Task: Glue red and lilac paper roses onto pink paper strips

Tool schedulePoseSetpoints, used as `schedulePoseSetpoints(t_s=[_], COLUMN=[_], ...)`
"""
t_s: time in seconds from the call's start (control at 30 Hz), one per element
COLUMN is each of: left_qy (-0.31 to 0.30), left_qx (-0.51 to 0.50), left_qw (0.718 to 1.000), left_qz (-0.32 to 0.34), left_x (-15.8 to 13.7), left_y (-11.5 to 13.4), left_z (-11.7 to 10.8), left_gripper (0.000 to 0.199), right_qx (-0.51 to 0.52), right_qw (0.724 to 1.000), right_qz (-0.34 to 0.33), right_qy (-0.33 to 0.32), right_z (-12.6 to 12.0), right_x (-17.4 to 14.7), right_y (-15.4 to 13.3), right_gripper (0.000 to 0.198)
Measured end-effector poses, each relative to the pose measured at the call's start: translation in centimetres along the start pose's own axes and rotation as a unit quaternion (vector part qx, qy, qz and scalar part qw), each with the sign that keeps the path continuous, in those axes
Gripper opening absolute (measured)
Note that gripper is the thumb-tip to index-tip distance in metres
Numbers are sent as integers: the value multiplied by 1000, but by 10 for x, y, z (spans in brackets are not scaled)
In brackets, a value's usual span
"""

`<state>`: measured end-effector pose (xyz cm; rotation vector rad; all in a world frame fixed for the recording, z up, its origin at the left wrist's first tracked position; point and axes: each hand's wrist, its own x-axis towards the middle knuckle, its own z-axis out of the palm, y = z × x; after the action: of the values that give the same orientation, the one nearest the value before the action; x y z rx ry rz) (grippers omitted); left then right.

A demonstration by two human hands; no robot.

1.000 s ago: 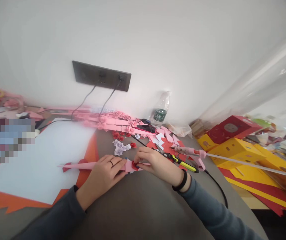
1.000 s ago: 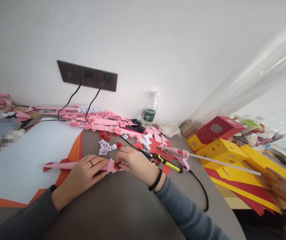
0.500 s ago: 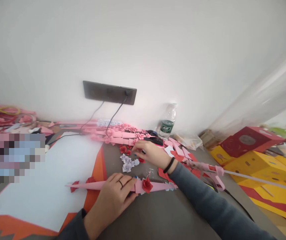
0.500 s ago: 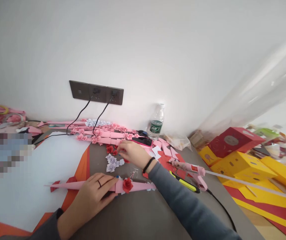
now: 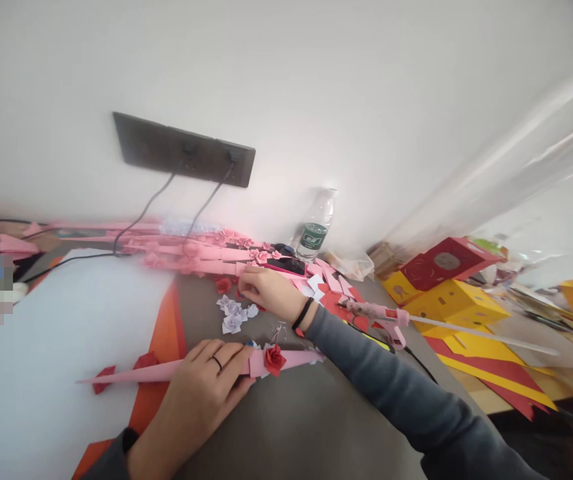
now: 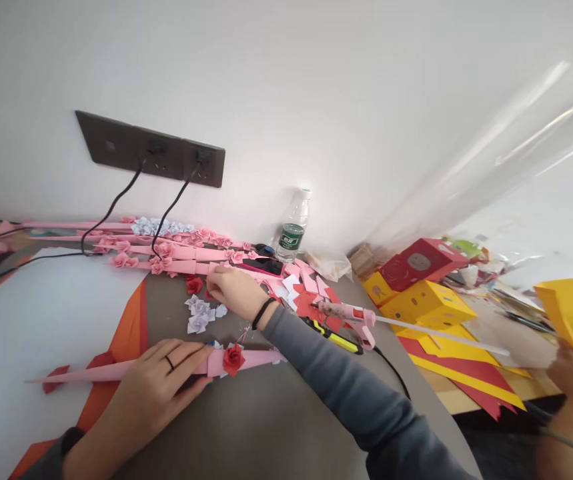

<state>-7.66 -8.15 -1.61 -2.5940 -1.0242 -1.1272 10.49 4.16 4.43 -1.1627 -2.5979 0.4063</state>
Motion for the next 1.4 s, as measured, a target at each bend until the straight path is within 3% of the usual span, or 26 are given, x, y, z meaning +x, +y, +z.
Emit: schedulePoseSetpoints(t_s=[0.17, 0.37, 0.5, 0.8, 1.1, 1.2, 1.3, 1.4], left_qy=[0, -5, -13, -19, -21, -16, -15, -16], left_qx=[-12, -9, -17, -23, -21, -21, -22, -24], left_qw=[1000, 1000, 1000, 999, 999, 999, 999, 999], left_qz=[-4, -3, -11, -14, -19, -23, -34, -46], left_x=[1, 0, -1, -1, -1, -1, -2, -3], left_y=[0, 0, 1, 1, 2, 3, 5, 6], left_z=[-1, -1, -1, 0, 0, 0, 1, 2], left_gripper=[20, 18, 11, 11, 13, 18, 20, 20], right_qx=[69, 146, 96, -34, 28, 67, 38, 7], right_qw=[997, 983, 974, 972, 980, 990, 999, 1000], right_qz=[9, -70, -131, -138, -124, -90, -29, 8], right_qy=[23, -89, -156, -189, -152, -86, -5, 8], right_z=[-22, -46, -45, -36, -36, -43, -40, -31], right_x=[-21, -44, -50, -53, -61, -64, -64, -64], right_y=[-5, -32, -51, -59, -55, -43, -20, 0], right_gripper=[19, 13, 14, 18, 18, 18, 19, 18])
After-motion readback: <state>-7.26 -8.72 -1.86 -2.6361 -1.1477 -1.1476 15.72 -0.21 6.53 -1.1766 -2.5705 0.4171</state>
